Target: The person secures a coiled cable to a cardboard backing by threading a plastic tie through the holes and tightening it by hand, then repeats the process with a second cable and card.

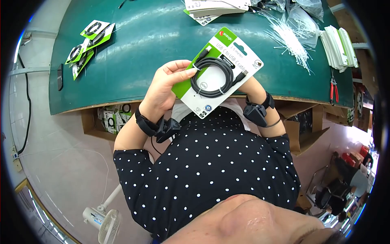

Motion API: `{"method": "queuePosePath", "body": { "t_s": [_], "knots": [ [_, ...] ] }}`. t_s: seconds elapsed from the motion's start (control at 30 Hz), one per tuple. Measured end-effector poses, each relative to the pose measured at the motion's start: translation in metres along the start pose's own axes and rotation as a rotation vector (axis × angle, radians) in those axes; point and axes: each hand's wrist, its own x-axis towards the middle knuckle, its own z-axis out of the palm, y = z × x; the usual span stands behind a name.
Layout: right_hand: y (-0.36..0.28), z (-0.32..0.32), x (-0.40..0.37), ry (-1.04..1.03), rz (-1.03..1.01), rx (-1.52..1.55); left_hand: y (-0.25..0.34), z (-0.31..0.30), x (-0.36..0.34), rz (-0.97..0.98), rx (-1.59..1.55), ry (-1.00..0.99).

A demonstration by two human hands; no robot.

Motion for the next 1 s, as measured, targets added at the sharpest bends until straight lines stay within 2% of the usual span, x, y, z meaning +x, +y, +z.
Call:
{"method": "queuePosePath", "body": {
  "t_s": [0.17, 0.27, 0.43, 0.53, 0.7, 0.83, 0.93, 0.97, 1.0],
  "knots": [
    [0.031, 0.005, -0.016, 0.038, 0.075, 0.283, 0.001, 0.000, -0.003, -0.010, -0.020, -0.066],
    [0.020, 0.002, -0.019, 0.214, 0.557, 0.705, 0.000, 0.001, -0.005, -0.028, -0.038, -0.089],
    [-0.011, 0.006, -0.004, 0.274, 0.698, 0.699, -0.003, -0.003, -0.003, -0.024, -0.101, -0.094],
    [-0.013, 0.010, 0.009, 0.080, 0.046, 0.043, -0.002, -0.006, -0.003, 0.032, -0.118, -0.072],
    [-0.015, 0.005, 0.014, 0.062, 0.112, 0.142, 0.002, -0.012, 0.002, 0.035, -0.039, 0.034],
    [-0.011, 0.002, 0.021, 0.156, 0.210, 0.271, -0.003, -0.009, 0.012, 0.072, -0.088, 0.084],
    [-0.014, -0.005, 0.032, 0.347, 0.111, -0.200, -0.004, -0.008, 0.021, 0.160, -0.196, 0.135],
    [-0.017, -0.006, 0.034, 0.347, 0.110, -0.199, -0.006, -0.009, 0.023, 0.181, -0.207, 0.147],
    [-0.024, -0.005, 0.035, 0.376, -0.051, -0.337, -0.008, -0.010, 0.024, 0.200, -0.220, 0.161]
  ]
}}
